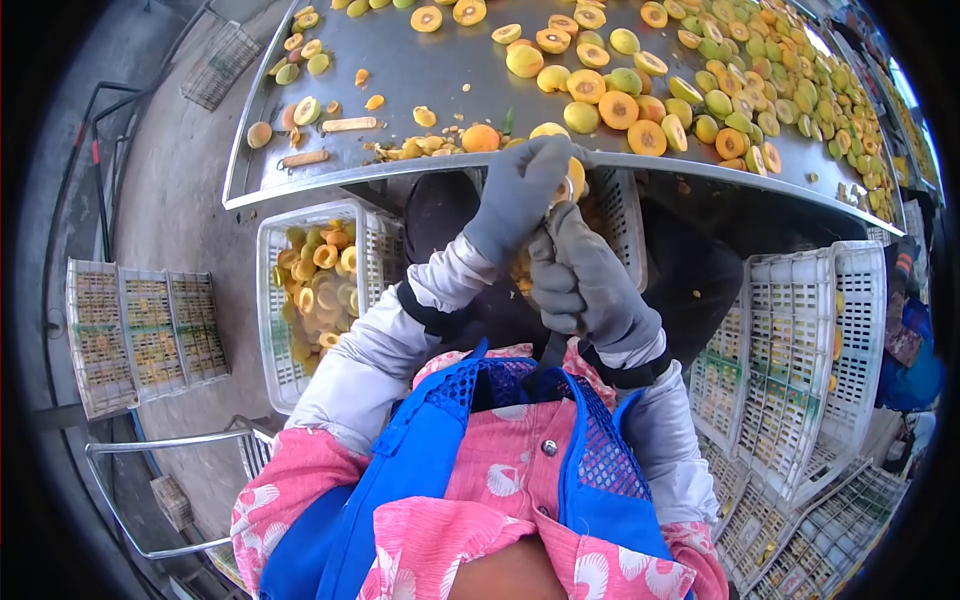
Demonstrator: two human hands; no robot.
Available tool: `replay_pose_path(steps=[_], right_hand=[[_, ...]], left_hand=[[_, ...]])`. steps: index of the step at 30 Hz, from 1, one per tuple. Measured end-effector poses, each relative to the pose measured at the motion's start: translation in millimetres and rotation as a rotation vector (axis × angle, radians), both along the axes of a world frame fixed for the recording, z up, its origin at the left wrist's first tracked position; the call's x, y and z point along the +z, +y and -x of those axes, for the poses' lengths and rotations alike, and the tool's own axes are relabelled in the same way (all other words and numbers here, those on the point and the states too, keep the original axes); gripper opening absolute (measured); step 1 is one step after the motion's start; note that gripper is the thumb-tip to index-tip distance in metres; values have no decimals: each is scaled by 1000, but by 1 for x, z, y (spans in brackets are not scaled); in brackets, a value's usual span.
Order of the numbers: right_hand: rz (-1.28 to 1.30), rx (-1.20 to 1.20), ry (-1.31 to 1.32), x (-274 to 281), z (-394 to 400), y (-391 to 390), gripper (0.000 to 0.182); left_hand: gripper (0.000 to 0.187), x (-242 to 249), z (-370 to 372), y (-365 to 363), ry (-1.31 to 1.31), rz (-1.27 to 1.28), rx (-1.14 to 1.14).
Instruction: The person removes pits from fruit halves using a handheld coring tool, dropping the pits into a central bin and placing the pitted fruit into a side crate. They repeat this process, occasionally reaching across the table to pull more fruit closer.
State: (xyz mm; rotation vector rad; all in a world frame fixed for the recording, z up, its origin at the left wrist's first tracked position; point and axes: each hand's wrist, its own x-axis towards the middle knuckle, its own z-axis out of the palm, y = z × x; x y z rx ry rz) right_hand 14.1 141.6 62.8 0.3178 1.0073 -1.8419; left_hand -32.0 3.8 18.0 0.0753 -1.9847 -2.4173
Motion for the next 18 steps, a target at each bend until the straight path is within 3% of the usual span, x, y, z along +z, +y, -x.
replay_pose_path(steps=[1, 3, 5, 7, 9, 10, 12, 13, 15, 16, 17, 18], right_hand=[[92, 18, 41, -1, 0, 1, 51], [61, 41, 26, 3, 2, 2, 52], [17, 69, -5, -2, 2, 10, 52], [377, 117, -46, -17, 8, 14, 51], [356, 97, -14, -27, 9, 9, 50], [330, 71, 12, -31, 8, 6, 50], [335, 57, 5, -42, 3, 0, 49], [233, 7, 91, -42, 0, -5, 49], [155, -24, 156, -47, 3, -2, 48], [152, -18, 163, -48, 6, 3, 48], [34, -57, 160, -50, 7, 6, 47], [-76, -107, 154, -54, 10, 8, 47]], left_hand=[[36, -1, 0, 0, -1, 6, -1], [35, -4, 0, 5, -126, -115, -60], [39, -5, -2, 5, -69, -48, -77], [43, -8, 1, 2, 1, 38, -98], [43, -20, 7, 6, -183, -280, -45], [43, -22, 5, 6, -182, -279, -49], [41, -27, -1, 5, -368, -771, 142], [40, -40, -1, 4, -220, -788, 332], [33, -42, -19, -29, -222, -479, 525], [31, -70, -29, -70, -102, -267, 597], [28, -51, -47, -97, -107, -223, 719], [27, -91, -60, -160, -90, 150, 845]])
